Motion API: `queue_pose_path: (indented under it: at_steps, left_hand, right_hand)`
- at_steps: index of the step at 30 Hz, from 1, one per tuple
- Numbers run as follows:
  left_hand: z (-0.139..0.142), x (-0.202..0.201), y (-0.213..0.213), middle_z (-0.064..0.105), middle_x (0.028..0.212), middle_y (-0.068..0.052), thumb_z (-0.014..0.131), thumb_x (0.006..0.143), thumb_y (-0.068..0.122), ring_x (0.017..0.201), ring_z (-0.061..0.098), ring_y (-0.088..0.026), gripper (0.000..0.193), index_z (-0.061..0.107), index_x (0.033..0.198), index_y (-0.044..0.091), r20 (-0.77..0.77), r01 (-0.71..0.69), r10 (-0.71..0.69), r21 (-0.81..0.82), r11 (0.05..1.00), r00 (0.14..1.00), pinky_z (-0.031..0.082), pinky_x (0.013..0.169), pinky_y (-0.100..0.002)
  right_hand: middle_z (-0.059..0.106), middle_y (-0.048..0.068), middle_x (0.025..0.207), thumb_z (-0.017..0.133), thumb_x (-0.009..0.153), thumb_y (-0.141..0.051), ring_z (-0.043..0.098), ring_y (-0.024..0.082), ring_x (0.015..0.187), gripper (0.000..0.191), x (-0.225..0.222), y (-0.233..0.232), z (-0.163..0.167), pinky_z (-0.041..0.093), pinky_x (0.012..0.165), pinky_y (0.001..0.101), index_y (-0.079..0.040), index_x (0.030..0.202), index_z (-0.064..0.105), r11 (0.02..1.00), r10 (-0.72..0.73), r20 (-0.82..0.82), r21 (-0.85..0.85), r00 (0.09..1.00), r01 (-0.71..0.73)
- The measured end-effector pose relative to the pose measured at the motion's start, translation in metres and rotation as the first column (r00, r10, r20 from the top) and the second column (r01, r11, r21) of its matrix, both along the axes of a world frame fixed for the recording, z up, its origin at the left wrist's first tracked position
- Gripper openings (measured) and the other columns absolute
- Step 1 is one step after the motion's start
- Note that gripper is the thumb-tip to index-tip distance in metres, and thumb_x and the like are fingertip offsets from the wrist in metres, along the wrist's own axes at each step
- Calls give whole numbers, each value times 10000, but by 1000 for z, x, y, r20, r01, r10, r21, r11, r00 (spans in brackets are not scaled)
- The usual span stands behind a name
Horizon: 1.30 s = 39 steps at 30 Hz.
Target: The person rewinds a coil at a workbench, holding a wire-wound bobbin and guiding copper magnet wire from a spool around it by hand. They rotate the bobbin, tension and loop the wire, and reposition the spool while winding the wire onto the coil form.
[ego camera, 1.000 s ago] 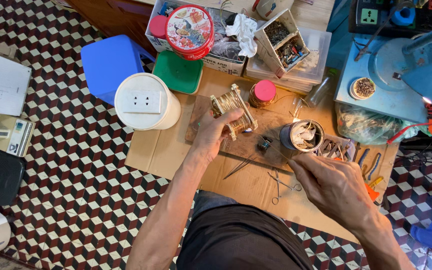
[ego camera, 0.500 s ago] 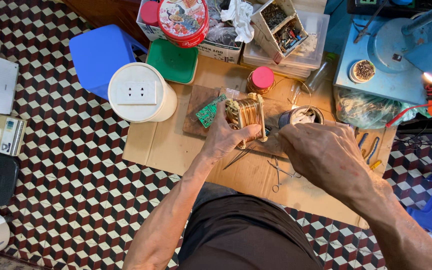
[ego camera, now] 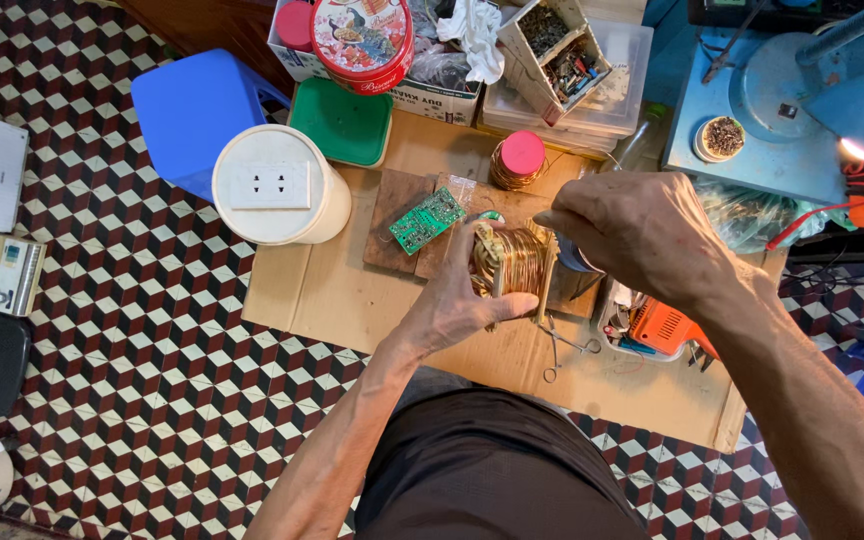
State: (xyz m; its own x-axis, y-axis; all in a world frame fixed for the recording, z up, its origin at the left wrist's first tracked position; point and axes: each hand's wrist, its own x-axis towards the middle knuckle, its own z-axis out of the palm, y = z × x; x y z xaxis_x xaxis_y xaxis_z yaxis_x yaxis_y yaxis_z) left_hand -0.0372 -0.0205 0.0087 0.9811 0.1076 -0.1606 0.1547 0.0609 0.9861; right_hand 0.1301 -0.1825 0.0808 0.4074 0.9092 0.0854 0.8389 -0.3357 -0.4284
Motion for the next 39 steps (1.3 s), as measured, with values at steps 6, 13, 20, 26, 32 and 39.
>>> queue_pose_path:
  at_steps: [6, 13, 20, 26, 32, 39]
  left_hand:
    - [10, -9, 1, 537, 1391, -175, 901, 763, 302, 1292, 610, -255, 893, 430, 1474, 38, 58, 12, -22, 167, 986, 998, 517, 1093, -373]
    - [29, -13, 2, 668, 1207, -95, 884, 686, 344, 1100, 677, -188, 949, 412, 1461, 67, -116, 92, -111, -155, 984, 987, 588, 909, -350]
    - [39, -11, 0, 670, 1185, -85, 891, 702, 277, 1060, 673, -176, 907, 415, 1448, 81, -105, 87, -106, -172, 981, 989, 593, 858, -337]
    - [42, -14, -1, 666, 1213, -93, 890, 716, 298, 1081, 675, -200, 918, 419, 1477, 97, -161, 89, -124, -207, 974, 979, 567, 908, -388]
    - [44, -17, 1, 615, 1332, -103, 887, 728, 338, 1252, 624, -212, 927, 414, 1488, 96, -59, 127, -134, -107, 986, 989, 495, 1100, -384]
    - [46, -21, 0, 584, 1389, -110, 907, 731, 319, 1344, 580, -230, 941, 413, 1498, 87, 32, 171, -170, -23, 985, 985, 427, 1196, -390]
  right_hand:
    - [608, 72, 610, 746, 935, -239, 579, 190, 522, 326, 4, 1, 10, 483, 517, 393, -26, 712, 638, 1000, -4, -38, 0, 999, 4]
    - [644, 57, 628, 746, 903, -200, 604, 185, 532, 176, -6, 3, 30, 484, 498, 382, -43, 828, 733, 999, -49, -196, -1, 979, 50]
    - [653, 83, 689, 748, 923, -191, 607, 212, 593, 200, -9, -2, 34, 490, 559, 392, -16, 835, 711, 998, 2, -138, 66, 990, 7]
    - [702, 30, 655, 725, 920, -236, 637, 143, 547, 195, -2, -1, 20, 502, 493, 348, -64, 835, 761, 995, -102, -336, -26, 936, 99]
    - [713, -8, 682, 745, 892, -243, 594, 76, 590, 173, 2, -8, 11, 475, 504, 283, -79, 908, 799, 995, -80, -562, 0, 823, 97]
    - [670, -8, 737, 789, 859, -208, 569, 70, 699, 189, 9, -21, -15, 459, 603, 269, -19, 852, 782, 986, -102, -887, -32, 451, 161]
